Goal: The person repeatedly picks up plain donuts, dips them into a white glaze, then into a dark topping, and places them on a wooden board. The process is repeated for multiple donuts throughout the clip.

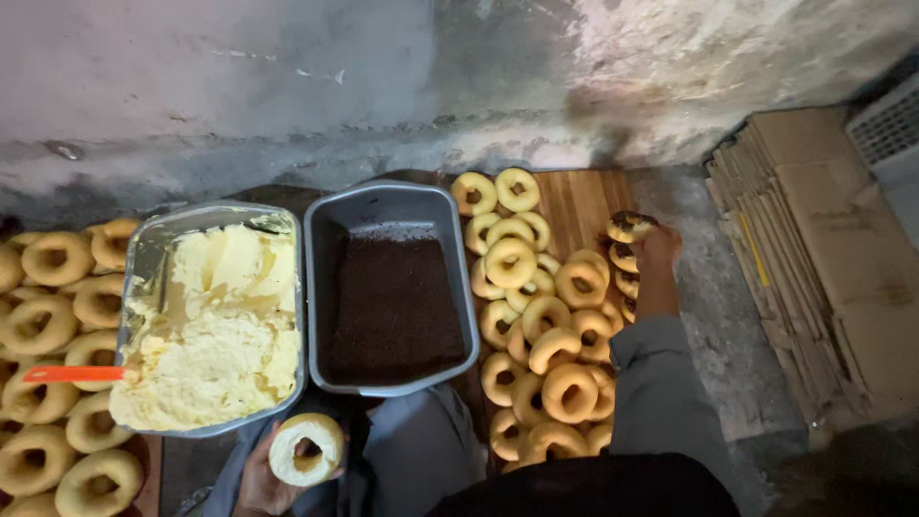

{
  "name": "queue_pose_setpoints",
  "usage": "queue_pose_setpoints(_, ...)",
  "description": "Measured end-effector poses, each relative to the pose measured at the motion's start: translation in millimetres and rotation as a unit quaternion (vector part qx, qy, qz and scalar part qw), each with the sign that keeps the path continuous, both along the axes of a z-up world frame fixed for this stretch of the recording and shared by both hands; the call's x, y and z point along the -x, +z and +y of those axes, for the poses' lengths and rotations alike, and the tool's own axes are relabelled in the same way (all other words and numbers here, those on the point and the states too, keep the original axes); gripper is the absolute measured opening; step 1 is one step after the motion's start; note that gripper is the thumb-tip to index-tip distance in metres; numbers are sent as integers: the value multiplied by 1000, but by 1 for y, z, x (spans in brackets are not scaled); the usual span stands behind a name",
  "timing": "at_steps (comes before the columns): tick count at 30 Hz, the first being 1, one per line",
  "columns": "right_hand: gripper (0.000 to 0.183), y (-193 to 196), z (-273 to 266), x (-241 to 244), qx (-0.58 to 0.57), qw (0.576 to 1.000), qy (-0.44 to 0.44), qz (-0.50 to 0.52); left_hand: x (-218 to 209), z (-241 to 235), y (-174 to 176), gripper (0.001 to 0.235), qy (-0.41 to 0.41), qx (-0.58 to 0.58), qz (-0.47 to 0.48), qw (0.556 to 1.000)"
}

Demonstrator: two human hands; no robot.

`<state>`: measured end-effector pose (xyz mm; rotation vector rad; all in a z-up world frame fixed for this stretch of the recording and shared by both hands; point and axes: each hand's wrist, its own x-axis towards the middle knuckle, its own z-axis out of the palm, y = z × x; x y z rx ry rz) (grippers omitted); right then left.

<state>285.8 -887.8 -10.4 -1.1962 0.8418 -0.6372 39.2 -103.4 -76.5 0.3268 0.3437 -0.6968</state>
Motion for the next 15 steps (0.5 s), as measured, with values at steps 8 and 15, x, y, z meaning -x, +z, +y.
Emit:
queue_pose_setpoints(8,38,-4,-5,-46,34,995,25,90,-3,-2,2,47,33,133,-72,988)
queue_pose_setpoints(15,47,-7,66,-10,30,984,177,22,-11,-23,31,70,-17,-87,31,996)
